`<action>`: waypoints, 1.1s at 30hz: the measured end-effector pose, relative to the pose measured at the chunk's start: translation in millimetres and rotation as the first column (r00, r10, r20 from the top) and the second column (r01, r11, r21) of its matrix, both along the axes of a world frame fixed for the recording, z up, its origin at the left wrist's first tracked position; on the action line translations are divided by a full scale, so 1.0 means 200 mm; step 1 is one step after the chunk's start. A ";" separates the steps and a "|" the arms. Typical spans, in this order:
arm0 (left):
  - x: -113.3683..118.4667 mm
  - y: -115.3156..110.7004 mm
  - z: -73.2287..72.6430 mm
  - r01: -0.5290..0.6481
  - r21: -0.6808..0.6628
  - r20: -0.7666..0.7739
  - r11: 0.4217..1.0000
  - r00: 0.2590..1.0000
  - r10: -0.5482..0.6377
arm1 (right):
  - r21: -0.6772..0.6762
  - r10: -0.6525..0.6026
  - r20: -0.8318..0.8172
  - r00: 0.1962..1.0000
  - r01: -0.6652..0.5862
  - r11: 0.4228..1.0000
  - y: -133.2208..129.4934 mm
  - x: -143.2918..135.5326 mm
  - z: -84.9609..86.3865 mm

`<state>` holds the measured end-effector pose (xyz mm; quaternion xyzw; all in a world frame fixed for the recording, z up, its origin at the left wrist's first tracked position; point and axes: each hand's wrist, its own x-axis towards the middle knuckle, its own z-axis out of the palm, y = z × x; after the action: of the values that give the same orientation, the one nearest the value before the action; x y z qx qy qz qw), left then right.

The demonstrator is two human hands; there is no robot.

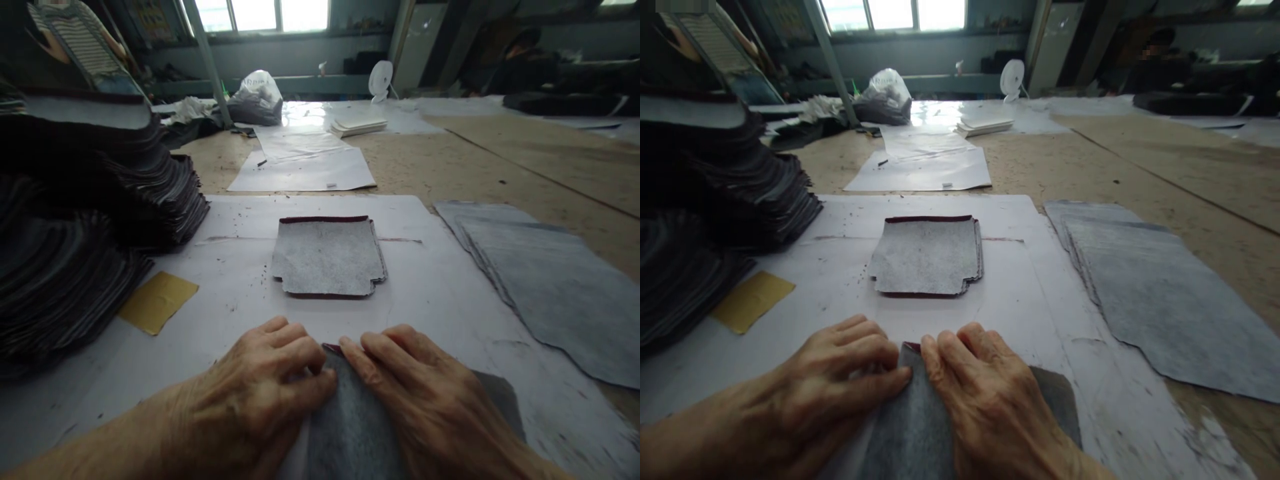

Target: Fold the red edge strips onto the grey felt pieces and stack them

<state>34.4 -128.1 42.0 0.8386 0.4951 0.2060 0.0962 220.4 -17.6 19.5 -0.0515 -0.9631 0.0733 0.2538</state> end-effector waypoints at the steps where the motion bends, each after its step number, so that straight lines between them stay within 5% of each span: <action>1: 0.01 0.00 0.00 -0.015 -0.007 -0.013 1.000 1.000 0.015 | -0.012 0.000 0.018 1.000 0.000 1.000 0.00 0.00 0.00; 9: 0.02 -0.04 -0.12 -0.087 0.236 0.062 0.968 0.995 0.075 | 0.000 -0.022 0.096 0.995 0.023 1.000 0.00 -0.02 0.02; 16: 0.03 -0.06 -0.04 -0.068 0.058 0.026 0.996 0.997 0.067 | 0.069 -0.137 0.167 0.976 0.127 0.989 -0.02 0.00 0.05; 20: 0.03 -0.07 -0.05 -0.106 0.061 0.043 0.992 0.994 0.103 | 0.132 -0.128 0.015 0.992 0.125 0.983 0.06 0.13 0.08; 26: 0.01 -0.10 -0.07 -0.190 0.047 0.135 0.981 0.974 0.182 | 0.043 -0.133 -0.011 0.991 0.133 0.990 0.17 0.34 0.08; 29: 0.04 -0.05 -0.04 -0.241 0.137 0.113 0.961 0.967 0.227 | 0.038 -0.155 -0.077 0.985 0.158 0.987 0.16 0.35 0.08; 33: 0.20 0.12 -0.01 -0.146 0.206 0.083 0.968 0.988 0.131 | 0.035 -0.172 -0.097 0.980 0.176 0.984 0.15 0.33 0.07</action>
<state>74.7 -104.4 41.0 0.7999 0.5242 0.2921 0.0090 287.3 12.7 33.9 -0.1267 -0.9433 0.0323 0.3051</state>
